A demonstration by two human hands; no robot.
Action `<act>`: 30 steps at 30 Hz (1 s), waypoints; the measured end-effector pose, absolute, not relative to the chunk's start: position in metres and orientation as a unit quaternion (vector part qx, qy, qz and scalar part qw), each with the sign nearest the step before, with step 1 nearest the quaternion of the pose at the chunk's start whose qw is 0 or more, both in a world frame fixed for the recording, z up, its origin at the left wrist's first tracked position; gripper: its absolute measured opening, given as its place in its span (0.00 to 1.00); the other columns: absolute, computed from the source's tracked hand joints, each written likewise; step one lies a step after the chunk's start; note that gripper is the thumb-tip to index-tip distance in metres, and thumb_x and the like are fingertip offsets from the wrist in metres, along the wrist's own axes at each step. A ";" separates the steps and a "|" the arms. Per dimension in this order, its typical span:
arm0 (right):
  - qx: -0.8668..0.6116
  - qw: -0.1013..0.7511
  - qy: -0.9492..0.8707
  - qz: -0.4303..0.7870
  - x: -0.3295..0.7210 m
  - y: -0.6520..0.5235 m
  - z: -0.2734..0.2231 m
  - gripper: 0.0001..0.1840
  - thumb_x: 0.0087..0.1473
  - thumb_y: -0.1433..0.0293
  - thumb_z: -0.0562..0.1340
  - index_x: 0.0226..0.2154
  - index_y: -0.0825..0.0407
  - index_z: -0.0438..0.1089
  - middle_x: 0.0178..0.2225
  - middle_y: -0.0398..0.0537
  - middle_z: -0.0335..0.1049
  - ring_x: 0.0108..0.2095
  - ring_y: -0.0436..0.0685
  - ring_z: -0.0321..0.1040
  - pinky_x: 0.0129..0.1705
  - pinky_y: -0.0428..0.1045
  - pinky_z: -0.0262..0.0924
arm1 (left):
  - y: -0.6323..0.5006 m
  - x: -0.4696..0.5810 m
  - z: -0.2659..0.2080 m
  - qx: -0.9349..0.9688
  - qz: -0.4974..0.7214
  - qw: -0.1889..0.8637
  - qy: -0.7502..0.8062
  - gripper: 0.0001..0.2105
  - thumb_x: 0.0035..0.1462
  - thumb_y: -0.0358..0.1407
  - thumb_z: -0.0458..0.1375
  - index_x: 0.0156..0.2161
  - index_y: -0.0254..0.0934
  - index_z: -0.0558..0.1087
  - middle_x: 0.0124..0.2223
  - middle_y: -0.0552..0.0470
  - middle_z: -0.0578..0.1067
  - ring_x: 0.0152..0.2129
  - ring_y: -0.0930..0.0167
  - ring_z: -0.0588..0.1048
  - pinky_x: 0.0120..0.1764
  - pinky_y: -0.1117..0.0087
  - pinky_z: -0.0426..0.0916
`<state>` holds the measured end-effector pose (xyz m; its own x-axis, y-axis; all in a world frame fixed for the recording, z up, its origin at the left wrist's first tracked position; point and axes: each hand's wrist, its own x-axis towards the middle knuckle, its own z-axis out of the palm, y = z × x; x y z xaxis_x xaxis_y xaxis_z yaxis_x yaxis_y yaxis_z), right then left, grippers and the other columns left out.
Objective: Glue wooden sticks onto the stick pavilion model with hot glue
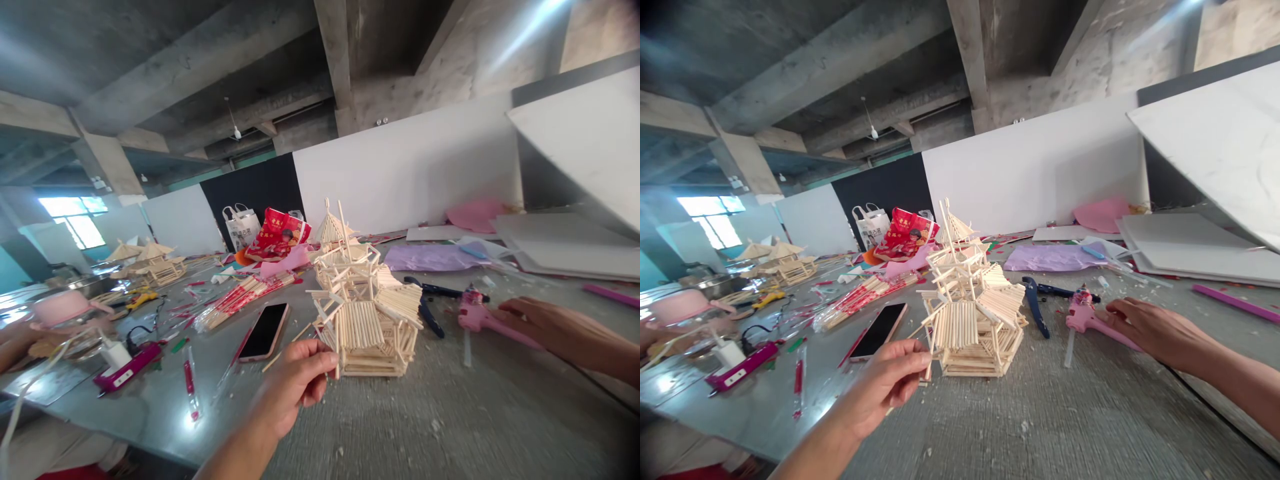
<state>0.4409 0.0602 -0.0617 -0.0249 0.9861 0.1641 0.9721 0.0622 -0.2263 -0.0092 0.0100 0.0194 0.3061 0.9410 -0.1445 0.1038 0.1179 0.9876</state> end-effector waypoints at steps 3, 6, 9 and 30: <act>-0.679 0.142 -0.720 0.016 0.440 0.060 -0.061 0.33 0.51 0.44 0.40 0.42 0.50 0.63 0.43 0.46 0.62 0.43 0.60 0.59 0.45 0.56 0.55 | 0.011 -0.009 0.020 0.557 0.359 0.584 0.468 0.07 0.47 0.36 0.56 0.26 0.33 0.68 0.22 0.56 0.69 0.10 0.84 0.58 0.13 0.79 0.43; -0.675 0.146 -0.723 0.003 0.440 0.060 -0.061 0.33 0.51 0.45 0.40 0.41 0.50 0.64 0.42 0.47 0.63 0.42 0.60 0.60 0.43 0.56 0.57 | 0.010 -0.009 0.021 0.554 0.352 0.588 0.473 0.07 0.47 0.37 0.56 0.27 0.34 0.68 0.24 0.55 0.71 0.11 0.84 0.59 0.13 0.79 0.42; -0.681 0.142 -0.718 0.006 0.441 0.059 -0.062 0.34 0.50 0.43 0.39 0.42 0.50 0.63 0.43 0.47 0.63 0.43 0.61 0.60 0.44 0.56 0.56 | 0.010 -0.008 0.022 0.554 0.345 0.595 0.469 0.07 0.47 0.37 0.56 0.27 0.34 0.68 0.25 0.54 0.72 0.11 0.84 0.60 0.13 0.79 0.42; -0.678 0.136 -0.721 0.026 0.441 0.060 -0.062 0.34 0.50 0.43 0.39 0.42 0.49 0.61 0.44 0.47 0.61 0.45 0.60 0.58 0.47 0.56 0.53 | 0.015 -0.006 0.022 0.561 0.344 0.597 0.458 0.06 0.48 0.35 0.57 0.27 0.34 0.67 0.22 0.58 0.68 0.10 0.85 0.58 0.12 0.80 0.43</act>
<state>0.4412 0.0599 -0.0618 -0.0425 0.9859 0.1617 0.9718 0.0783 -0.2224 -0.0063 0.0152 0.0216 0.3432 0.9251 -0.1622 0.1035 0.1344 0.9855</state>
